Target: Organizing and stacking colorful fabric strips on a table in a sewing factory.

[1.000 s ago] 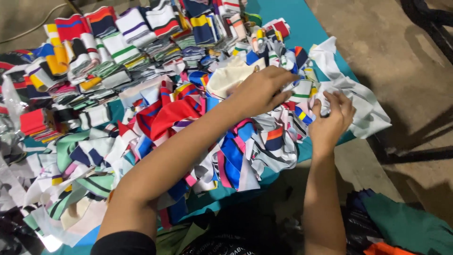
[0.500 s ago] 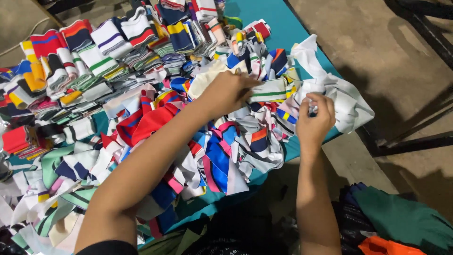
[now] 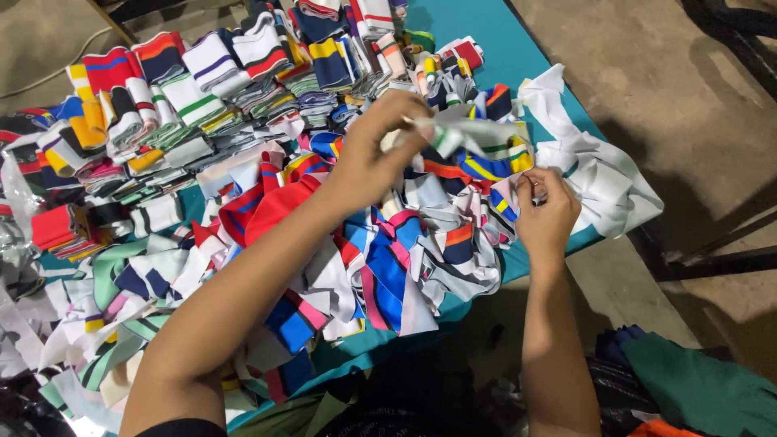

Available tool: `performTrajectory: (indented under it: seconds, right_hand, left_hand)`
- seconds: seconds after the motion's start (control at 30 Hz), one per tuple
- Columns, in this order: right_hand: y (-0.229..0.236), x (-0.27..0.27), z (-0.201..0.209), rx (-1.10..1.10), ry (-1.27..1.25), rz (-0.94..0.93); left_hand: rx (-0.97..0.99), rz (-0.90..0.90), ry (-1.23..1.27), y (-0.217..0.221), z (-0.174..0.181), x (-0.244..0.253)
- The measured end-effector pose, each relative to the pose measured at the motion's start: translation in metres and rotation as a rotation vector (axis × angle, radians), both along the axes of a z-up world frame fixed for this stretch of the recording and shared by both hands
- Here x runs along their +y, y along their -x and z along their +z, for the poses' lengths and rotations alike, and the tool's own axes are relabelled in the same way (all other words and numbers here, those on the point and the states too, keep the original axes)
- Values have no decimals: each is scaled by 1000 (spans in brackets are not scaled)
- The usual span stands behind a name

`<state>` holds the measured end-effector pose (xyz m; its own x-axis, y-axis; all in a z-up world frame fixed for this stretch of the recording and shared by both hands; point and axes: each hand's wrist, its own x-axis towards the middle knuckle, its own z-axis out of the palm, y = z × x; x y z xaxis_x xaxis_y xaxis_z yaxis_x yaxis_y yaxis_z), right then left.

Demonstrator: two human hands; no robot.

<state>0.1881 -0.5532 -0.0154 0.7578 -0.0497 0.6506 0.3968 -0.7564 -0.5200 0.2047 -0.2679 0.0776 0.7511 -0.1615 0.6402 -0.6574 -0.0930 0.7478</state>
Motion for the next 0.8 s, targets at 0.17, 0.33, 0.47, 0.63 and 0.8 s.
performTrajectory:
  seconds: [0.17,0.33,0.47,0.63,0.8]
  right_hand:
    - [1,-1,4,56,57,80]
    - [-1,-6,-1,65,69,122]
    - [-8,-15,-17,5,122,95]
    - [-15,-27,-36,36,94,133]
    - [-28,-44,-54,79,246,26]
  left_hand:
    - [174,-89,74,30,38,28]
    - [124,-30,-478,60,27,68]
    - [169,41,-740,97,22,108]
    - [296,122,-694,151,32,154]
    - [294,202,-569,194,32,186]
